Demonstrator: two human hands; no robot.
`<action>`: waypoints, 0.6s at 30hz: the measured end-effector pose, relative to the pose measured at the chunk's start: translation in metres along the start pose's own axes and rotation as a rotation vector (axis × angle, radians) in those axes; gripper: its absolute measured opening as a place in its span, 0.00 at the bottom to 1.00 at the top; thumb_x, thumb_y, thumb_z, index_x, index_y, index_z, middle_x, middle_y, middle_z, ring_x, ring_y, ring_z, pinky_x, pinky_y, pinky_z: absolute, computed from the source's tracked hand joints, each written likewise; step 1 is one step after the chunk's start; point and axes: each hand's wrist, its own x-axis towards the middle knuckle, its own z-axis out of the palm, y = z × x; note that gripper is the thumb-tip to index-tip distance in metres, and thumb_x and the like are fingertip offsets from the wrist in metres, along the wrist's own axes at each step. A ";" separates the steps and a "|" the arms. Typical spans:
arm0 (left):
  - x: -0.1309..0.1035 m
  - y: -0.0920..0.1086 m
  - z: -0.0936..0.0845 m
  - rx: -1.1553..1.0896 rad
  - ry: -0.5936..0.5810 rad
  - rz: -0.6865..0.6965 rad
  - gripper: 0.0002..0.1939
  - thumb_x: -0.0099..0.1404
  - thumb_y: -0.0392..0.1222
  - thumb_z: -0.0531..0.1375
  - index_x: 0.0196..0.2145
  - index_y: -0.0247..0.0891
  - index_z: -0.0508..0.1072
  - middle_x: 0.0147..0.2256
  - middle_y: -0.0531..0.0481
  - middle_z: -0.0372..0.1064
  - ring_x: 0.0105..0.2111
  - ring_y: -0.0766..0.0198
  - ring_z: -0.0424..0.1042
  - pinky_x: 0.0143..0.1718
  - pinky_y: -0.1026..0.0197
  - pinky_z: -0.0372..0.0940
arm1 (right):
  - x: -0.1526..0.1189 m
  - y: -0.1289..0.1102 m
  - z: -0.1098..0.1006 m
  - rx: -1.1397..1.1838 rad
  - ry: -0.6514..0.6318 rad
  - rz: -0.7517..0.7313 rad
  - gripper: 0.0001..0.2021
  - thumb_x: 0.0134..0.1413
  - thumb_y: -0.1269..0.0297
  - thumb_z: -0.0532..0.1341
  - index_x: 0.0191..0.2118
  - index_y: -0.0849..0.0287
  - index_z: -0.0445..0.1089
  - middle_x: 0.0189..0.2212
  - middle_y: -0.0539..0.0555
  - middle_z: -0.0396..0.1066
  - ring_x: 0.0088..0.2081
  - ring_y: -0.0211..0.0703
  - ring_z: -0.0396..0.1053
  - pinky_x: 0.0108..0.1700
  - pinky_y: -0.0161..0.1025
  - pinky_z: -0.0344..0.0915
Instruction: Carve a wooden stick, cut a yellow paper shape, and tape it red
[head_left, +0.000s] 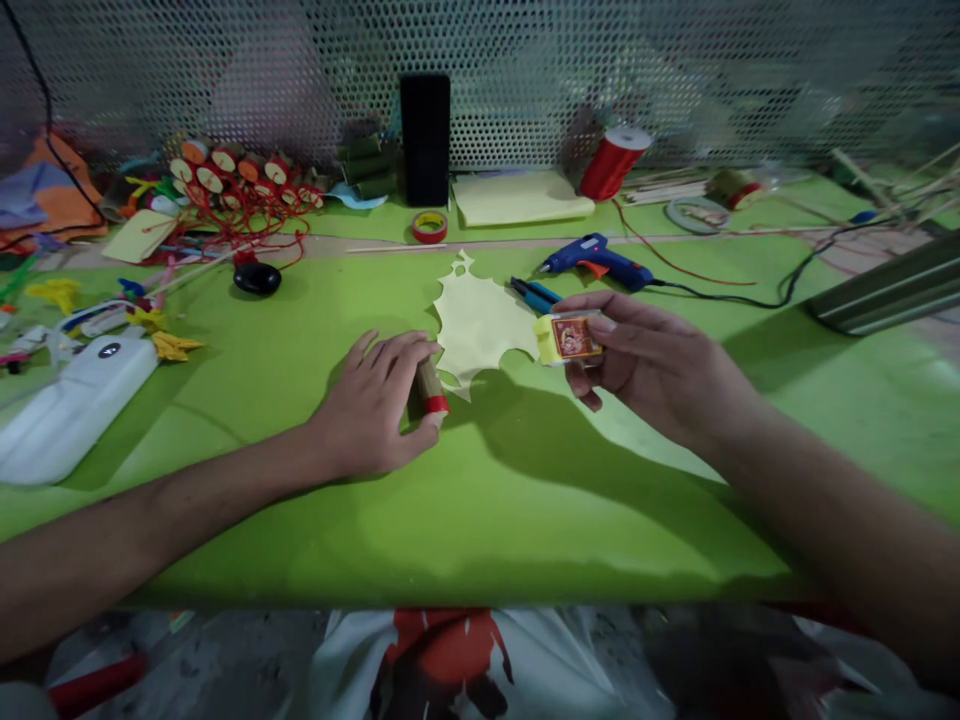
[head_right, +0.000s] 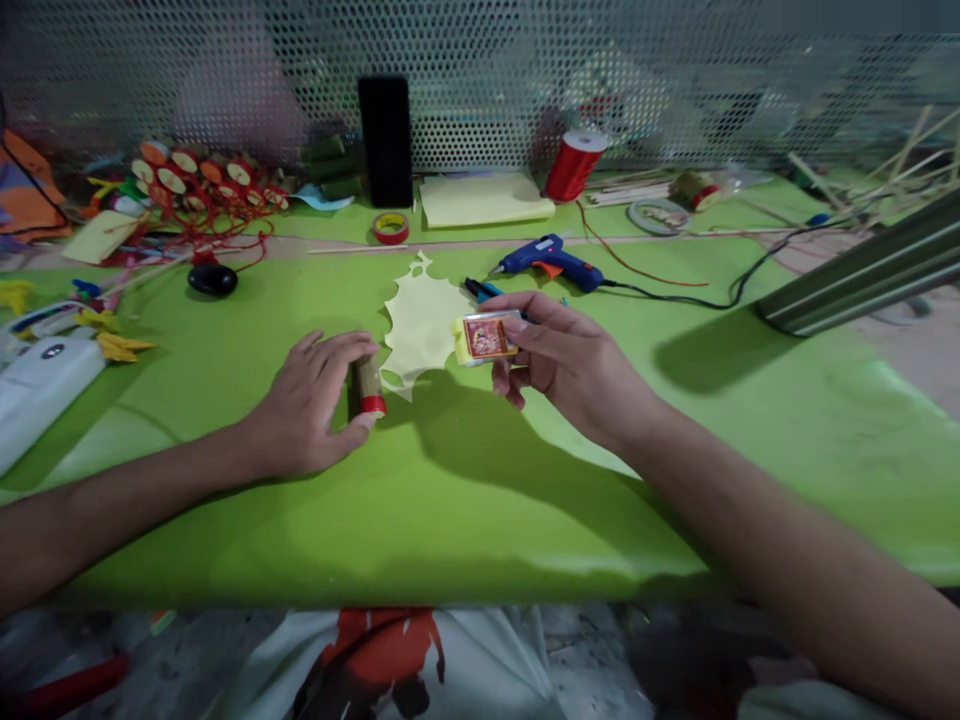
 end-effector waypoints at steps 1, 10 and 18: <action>0.000 0.000 0.000 0.004 -0.004 -0.002 0.34 0.70 0.51 0.59 0.68 0.33 0.60 0.68 0.29 0.63 0.69 0.35 0.63 0.74 0.21 0.45 | 0.000 0.000 0.000 -0.006 -0.003 -0.003 0.10 0.68 0.63 0.63 0.52 0.58 0.70 0.33 0.49 0.73 0.25 0.38 0.72 0.23 0.36 0.66; -0.002 0.001 -0.003 0.032 0.029 0.059 0.36 0.72 0.56 0.59 0.69 0.32 0.60 0.72 0.30 0.56 0.75 0.36 0.50 0.76 0.27 0.44 | -0.008 0.005 0.011 -0.328 -0.121 -0.124 0.14 0.69 0.54 0.65 0.51 0.58 0.70 0.33 0.50 0.74 0.28 0.35 0.70 0.27 0.32 0.70; 0.004 0.016 -0.002 0.007 0.287 0.274 0.34 0.70 0.70 0.62 0.62 0.42 0.73 0.54 0.44 0.81 0.59 0.48 0.75 0.75 0.38 0.48 | -0.015 0.017 0.033 -0.387 -0.279 -0.170 0.17 0.70 0.52 0.64 0.54 0.59 0.69 0.37 0.52 0.75 0.29 0.34 0.71 0.29 0.32 0.71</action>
